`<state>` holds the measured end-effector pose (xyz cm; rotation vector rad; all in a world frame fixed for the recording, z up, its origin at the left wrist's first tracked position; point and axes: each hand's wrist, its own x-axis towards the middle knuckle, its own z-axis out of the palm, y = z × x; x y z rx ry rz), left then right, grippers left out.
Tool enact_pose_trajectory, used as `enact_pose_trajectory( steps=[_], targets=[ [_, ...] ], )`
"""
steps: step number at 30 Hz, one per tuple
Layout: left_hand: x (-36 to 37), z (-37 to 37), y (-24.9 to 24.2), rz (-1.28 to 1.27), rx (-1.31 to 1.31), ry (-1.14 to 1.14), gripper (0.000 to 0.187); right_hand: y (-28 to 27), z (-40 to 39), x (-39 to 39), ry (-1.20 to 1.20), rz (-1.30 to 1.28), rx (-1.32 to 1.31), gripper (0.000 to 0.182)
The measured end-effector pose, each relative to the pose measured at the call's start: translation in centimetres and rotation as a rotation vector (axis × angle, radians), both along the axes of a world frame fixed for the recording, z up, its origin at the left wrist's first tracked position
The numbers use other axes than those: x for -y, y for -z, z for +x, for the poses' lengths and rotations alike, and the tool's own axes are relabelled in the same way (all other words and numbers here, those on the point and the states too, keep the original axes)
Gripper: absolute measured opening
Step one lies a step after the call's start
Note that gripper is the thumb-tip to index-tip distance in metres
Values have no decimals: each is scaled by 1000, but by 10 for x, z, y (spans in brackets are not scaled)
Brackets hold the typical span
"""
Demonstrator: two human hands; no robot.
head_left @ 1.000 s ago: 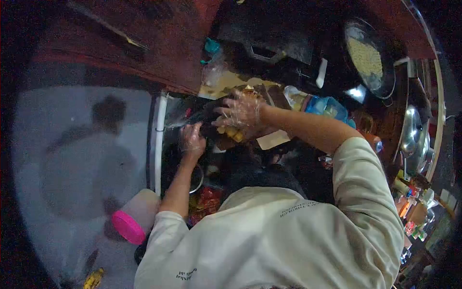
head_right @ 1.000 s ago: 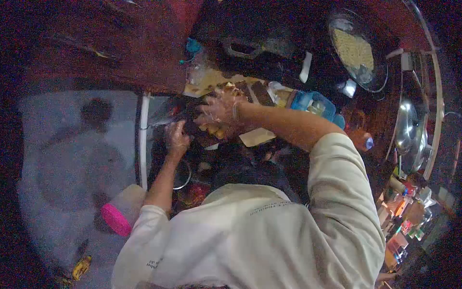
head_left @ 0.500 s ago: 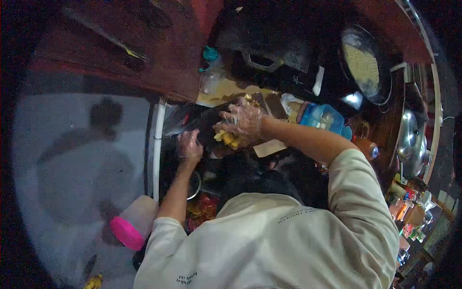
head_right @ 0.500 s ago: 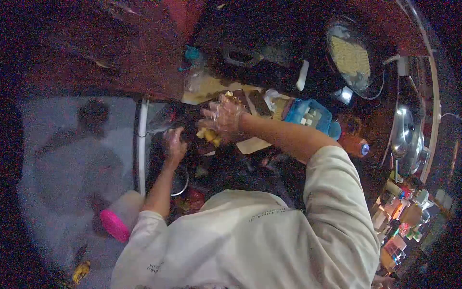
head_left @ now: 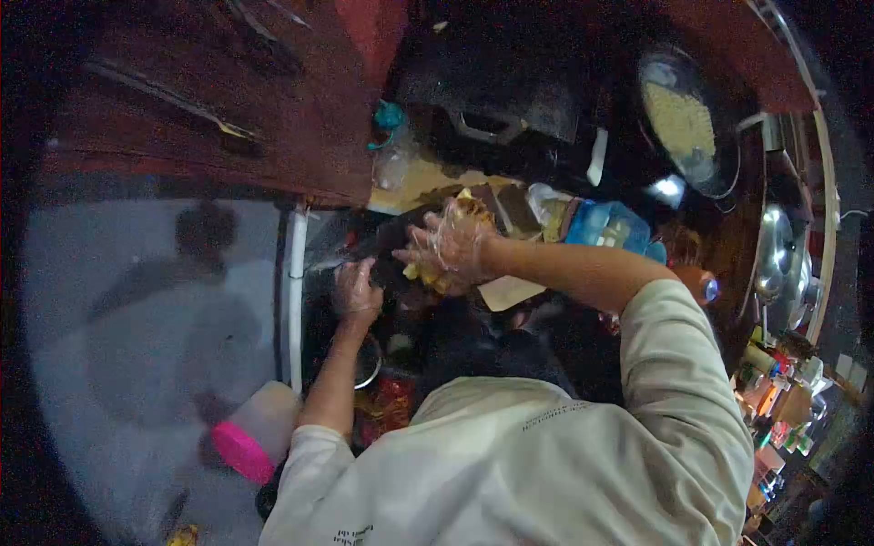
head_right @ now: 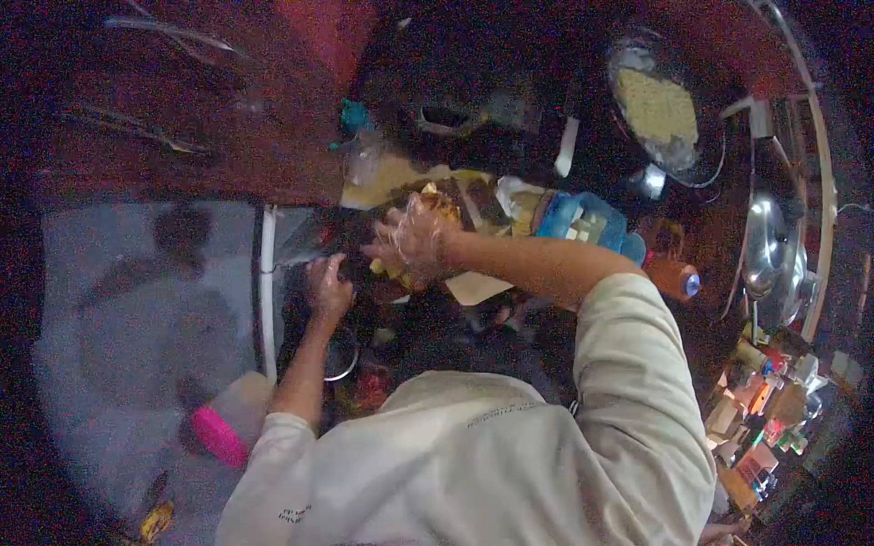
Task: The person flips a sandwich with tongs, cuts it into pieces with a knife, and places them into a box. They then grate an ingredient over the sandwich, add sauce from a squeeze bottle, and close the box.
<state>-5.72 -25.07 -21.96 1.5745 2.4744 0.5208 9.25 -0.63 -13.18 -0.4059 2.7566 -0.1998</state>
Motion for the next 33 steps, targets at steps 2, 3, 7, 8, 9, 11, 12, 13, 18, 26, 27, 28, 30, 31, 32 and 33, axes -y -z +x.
enact_pose_trajectory(
  steps=[2, 3, 7, 8, 9, 11, 12, 13, 18, 26, 27, 28, 30, 31, 32, 33],
  targets=[
    [5, 2, 5, 48, 7, 22, 50, 3, -3, 0, -29, 55, 37, 95],
    [4, 2, 8, 55, -33, 19, 50, 8, -3, 0, -22, 55, 42, 95],
    [-1, 0, 10, 94, -44, 34, 50, 35, 0, 5, -9, 44, -55, 96],
    [-5, 3, 3, -12, -43, -26, 51, 20, -2, 3, -11, 20, 28, 94],
    [-4, 5, 6, -10, -39, -19, 51, 12, -2, 2, -13, -8, 109, 92],
    [-3, 4, 8, 32, 1, -50, 51, 16, -1, 1, -26, 15, 120, 88],
    [-2, 2, 8, 35, 3, -42, 51, 21, -6, 4, -36, 45, 167, 87],
    [-3, 1, 4, 33, -13, -7, 51, 28, -8, 5, -48, 75, 216, 86],
    [-8, 3, 1, 7, -97, -29, 50, 44, -2, 6, -26, 51, 34, 87],
    [-4, 3, 12, 89, -62, -50, 46, 32, -1, -7, 57, -42, 110, 83],
    [-5, 3, 10, 85, -57, -45, 46, 40, 1, -7, 57, -41, 47, 83],
    [-5, 1, 7, 60, -61, -33, 48, 38, 1, -7, 57, -42, -16, 84],
    [-3, -1, 5, 31, -63, -19, 49, 34, -1, -10, 42, -47, 46, 86],
    [0, -1, 3, 17, -68, -33, 49, 30, -2, -12, 22, -48, 105, 87],
    [2, 0, 2, 3, -74, -47, 49, 30, -1, -15, 21, -52, 107, 87],
    [3, 0, 0, -1, -74, -47, 49, 31, 1, -19, 26, -61, 69, 88]
  ],
)
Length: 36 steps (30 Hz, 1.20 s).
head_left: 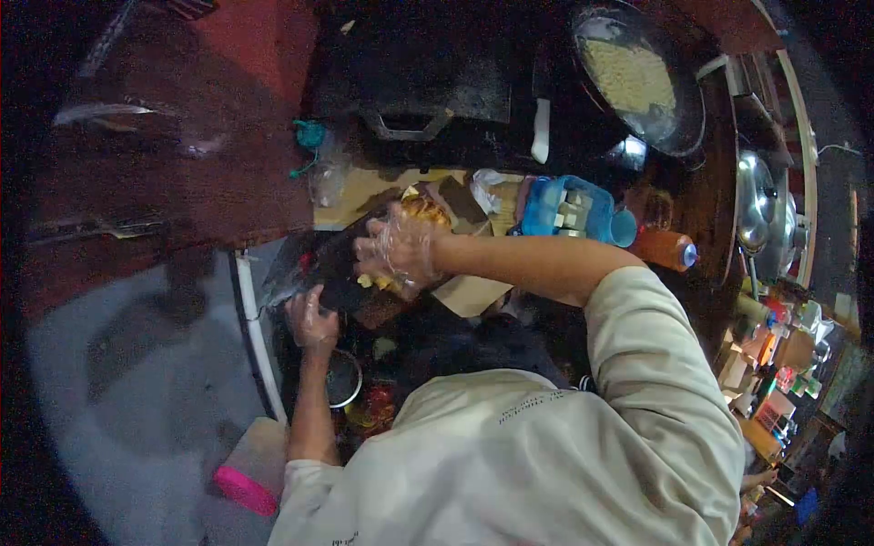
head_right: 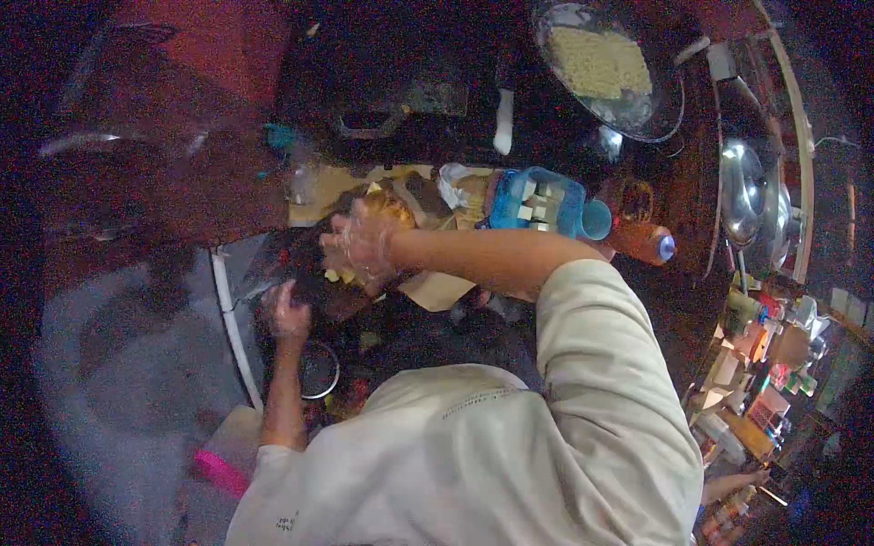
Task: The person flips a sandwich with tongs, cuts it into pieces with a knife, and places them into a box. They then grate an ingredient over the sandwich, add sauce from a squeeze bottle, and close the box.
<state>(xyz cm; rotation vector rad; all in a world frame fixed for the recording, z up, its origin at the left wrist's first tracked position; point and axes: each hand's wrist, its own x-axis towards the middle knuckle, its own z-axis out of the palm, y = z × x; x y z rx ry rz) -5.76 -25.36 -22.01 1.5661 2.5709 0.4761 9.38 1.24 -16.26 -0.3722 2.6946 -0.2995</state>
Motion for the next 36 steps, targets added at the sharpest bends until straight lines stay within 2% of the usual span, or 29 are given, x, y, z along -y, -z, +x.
enact_pose_trajectory(
  steps=[5, 7, 9, 11, 14, 15, 16, 18, 19, 20, 23, 26, 28, 31, 35, 36],
  targets=[
    [-3, 6, -12, -36, -80, -25, 50, 3, 6, -4, 7, 39, -77, 89],
    [-3, 4, -6, -41, -92, -26, 50, -1, 6, -5, 41, -38, -54, 90],
    [-4, 6, -14, -50, -102, -31, 49, 29, 10, -2, 54, -44, -154, 87],
    [-8, 15, -56, -58, -99, -56, 48, 43, 12, -6, 68, -68, -249, 85],
    [30, 34, -121, -209, -116, -169, 49, 45, 24, -19, 132, -92, -217, 88],
    [36, 44, -148, -279, -134, -215, 48, 44, 28, -25, 194, -111, -127, 88],
    [49, 48, -158, -279, -147, -230, 48, 42, 30, -30, 263, -125, -40, 89],
    [72, 51, -171, -342, -192, -247, 46, 81, 36, -22, 268, -63, -123, 88],
    [80, 54, -170, -228, -273, -178, 43, 94, 38, -18, 286, -2, -185, 88],
    [79, 56, -172, -216, -284, -178, 43, 85, 36, -16, 287, 7, -198, 88],
    [72, 60, -178, -258, -293, -221, 40, 68, 38, -12, 269, 71, -117, 85],
    [78, 56, -163, -247, -287, -241, 39, 63, 42, -13, 277, 85, -95, 83],
    [78, 54, -158, -276, -320, -266, 39, 48, 46, -13, 256, 101, -23, 86],
    [72, 54, -163, -234, -343, -193, 37, 63, 45, -13, 248, 170, 82, 92],
    [75, 47, -146, -359, -265, -303, 41, 28, 63, -17, 230, 144, -8, 89],
    [70, 46, -148, -391, -243, -316, 40, 13, 71, -16, 298, 100, -105, 85]
  ],
)
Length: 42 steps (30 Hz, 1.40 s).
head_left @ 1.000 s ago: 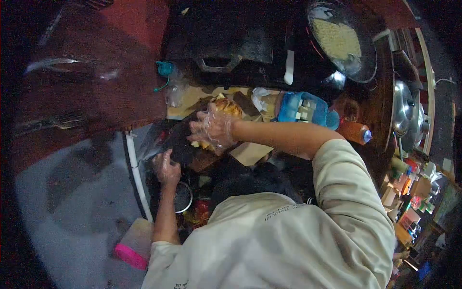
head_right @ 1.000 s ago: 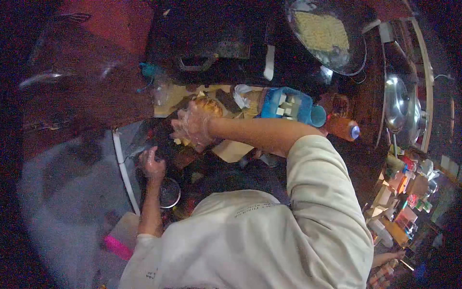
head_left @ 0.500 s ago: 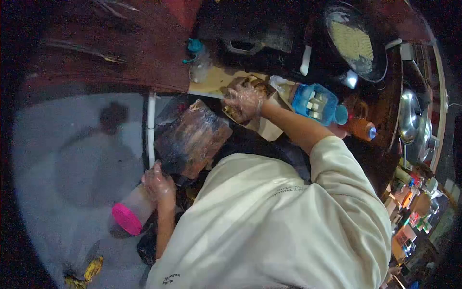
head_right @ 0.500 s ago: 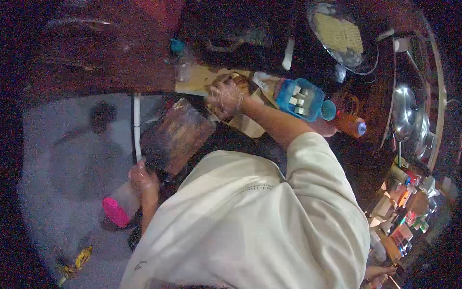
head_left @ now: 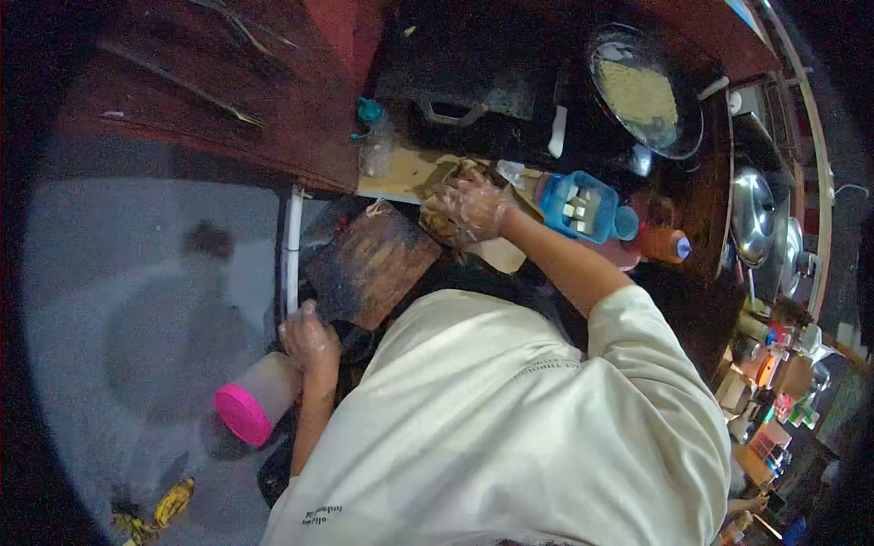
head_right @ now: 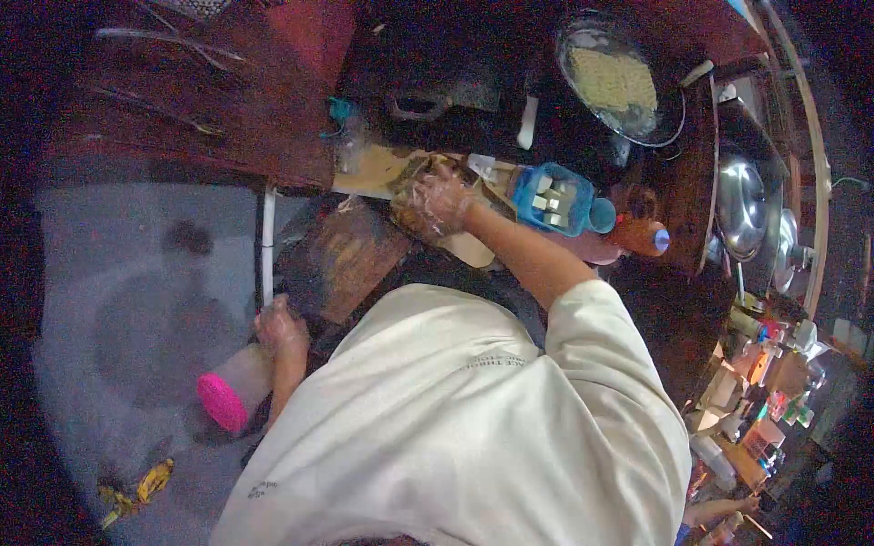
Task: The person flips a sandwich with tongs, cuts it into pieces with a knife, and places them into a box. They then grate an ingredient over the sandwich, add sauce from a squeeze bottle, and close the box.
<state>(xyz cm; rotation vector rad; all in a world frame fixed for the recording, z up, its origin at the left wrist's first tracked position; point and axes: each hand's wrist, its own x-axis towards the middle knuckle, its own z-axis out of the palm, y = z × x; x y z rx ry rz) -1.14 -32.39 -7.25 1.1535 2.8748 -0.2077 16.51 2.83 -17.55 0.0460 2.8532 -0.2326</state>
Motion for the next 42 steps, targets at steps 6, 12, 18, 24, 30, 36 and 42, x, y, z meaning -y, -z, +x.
enact_pose_trajectory(
  steps=[6, 12, 18, 24, 30, 36, 42],
  targets=[
    [1, 3, -8, 54, -25, 120, 36, -10, 30, -21, 429, -92, -118, 56],
    [-5, 12, -25, 45, -11, 114, 31, 48, 26, -44, 903, -131, 25, 37],
    [10, 10, -9, 97, -34, 141, 29, 33, 26, -68, 1134, -400, 31, 42],
    [12, 25, -11, 92, -17, -2, 30, 64, 23, -68, 1135, -288, 78, 41],
    [32, 36, -1, 63, 19, -85, 35, 83, 19, -86, 512, -55, 286, 39],
    [24, 53, -21, -4, 66, -242, 37, 174, 37, -114, -51, 237, 244, 38],
    [47, 54, 7, 36, 50, -209, 37, 113, 47, -96, 917, -679, 127, 41]
  ],
)
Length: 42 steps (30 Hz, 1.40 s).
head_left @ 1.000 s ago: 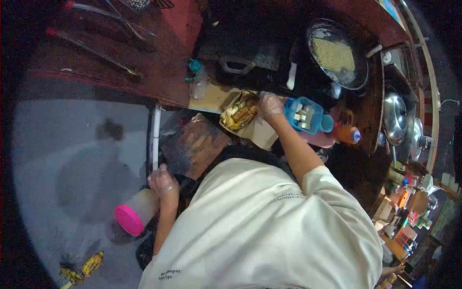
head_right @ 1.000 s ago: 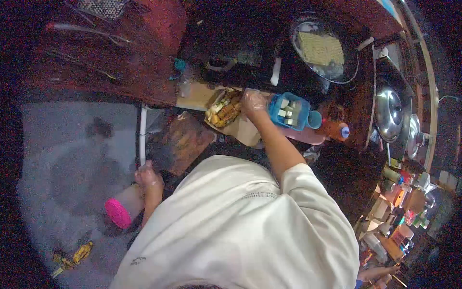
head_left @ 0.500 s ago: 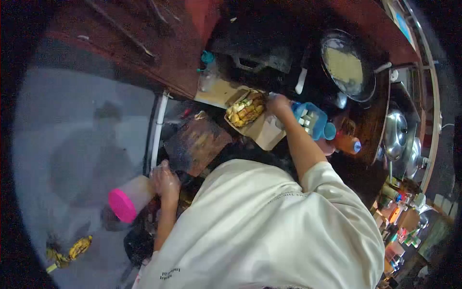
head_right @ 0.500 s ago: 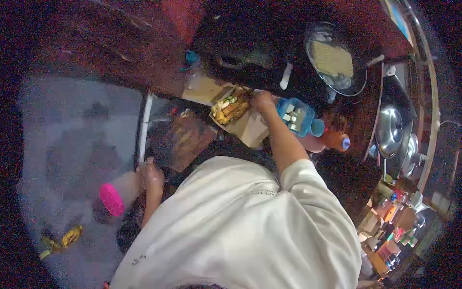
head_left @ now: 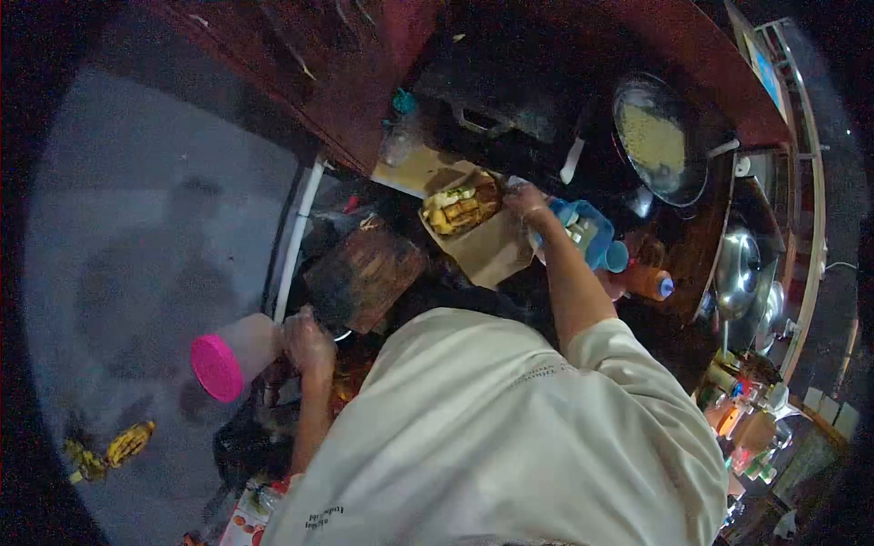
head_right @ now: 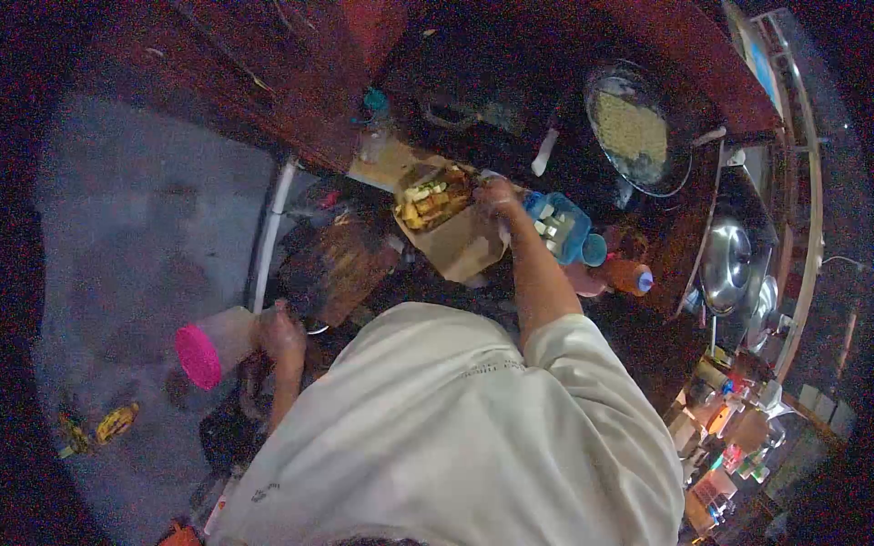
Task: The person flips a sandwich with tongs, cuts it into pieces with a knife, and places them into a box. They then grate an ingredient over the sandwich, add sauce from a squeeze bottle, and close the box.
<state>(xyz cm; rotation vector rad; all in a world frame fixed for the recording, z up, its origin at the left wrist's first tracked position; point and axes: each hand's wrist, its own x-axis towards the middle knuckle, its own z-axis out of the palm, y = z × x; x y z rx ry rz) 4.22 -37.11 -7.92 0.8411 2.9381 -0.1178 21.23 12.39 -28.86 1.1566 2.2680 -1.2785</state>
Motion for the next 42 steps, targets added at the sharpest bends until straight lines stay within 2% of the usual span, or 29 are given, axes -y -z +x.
enact_pose_trajectory(
  steps=[4, 6, 7, 9, 11, 13, 15, 16, 18, 19, 21, 23, 25, 27, 29, 31, 32, 34, 36, 38, 40, 42],
  targets=[
    [-12, 1, -8, 44, -120, 107, 33, -7, 11, 20, 123, -8, -39, 37],
    [1, -12, 14, 133, -120, 183, 33, -11, 22, 29, 171, 98, -207, 31],
    [2, -15, 18, 216, -120, 257, 32, -9, 27, 31, 175, 105, -207, 31],
    [2, -19, 22, 196, -136, 269, 31, -9, 31, 36, 190, 59, -374, 24],
    [-3, -24, 21, 180, -153, 279, 30, -37, 31, 50, 269, 71, -420, 19],
    [-9, -34, 23, 227, -40, 290, 31, -76, 35, 58, 343, 83, -467, 18],
    [-20, -36, 28, 172, -38, 292, 32, -106, 45, 63, 428, -166, -537, 14],
    [-25, -40, 33, 113, -34, 292, 32, -114, 49, 61, 425, -159, -536, 14],
    [-38, -53, 45, 200, -77, 372, 35, -129, 63, 52, 349, 65, -313, 24],
    [-52, -58, 52, 279, -100, 448, 36, -141, 75, 49, 352, 67, -312, 24],
    [-81, -69, 67, 362, -120, 529, 37, -167, 105, 52, 519, -113, -519, 15],
    [-109, -79, 83, 334, 56, 516, 39, -185, 137, 49, 561, -110, -536, 16],
    [-135, -96, 112, 343, 118, 557, 40, -210, 155, 57, 618, -102, -554, 18],
    [-156, -106, 120, 354, 181, 621, 42, -247, 170, 71, 769, -234, -683, 17],
    [-178, -123, 129, 382, 240, 659, 49, -245, 181, 85, 894, -220, -671, 18],
    [-190, -159, 164, 431, 256, 749, 53, -258, 189, 104, 1062, -241, -708, 18],
    [-202, -176, 159, 476, 270, 792, 57, -254, 178, 115, 1106, -212, -710, 18],
    [-223, -196, 156, 374, 309, 786, 60, -245, 179, 128, 1235, -211, -711, 16],
    [-238, -220, 182, 359, 303, 862, 59, -247, 177, 142, 1275, -129, -667, 16],
    [-255, -224, 196, 358, 310, 876, 55, -243, 173, 151, 1320, -91, -728, 20],
    [-267, -233, 204, 373, 362, 960, 53, -221, 177, 156, 1349, -92, -728, 25],
    [-277, -225, 183, 324, 373, 976, 53, -215, 175, 158, 1327, -85, -830, 28]
  ],
)
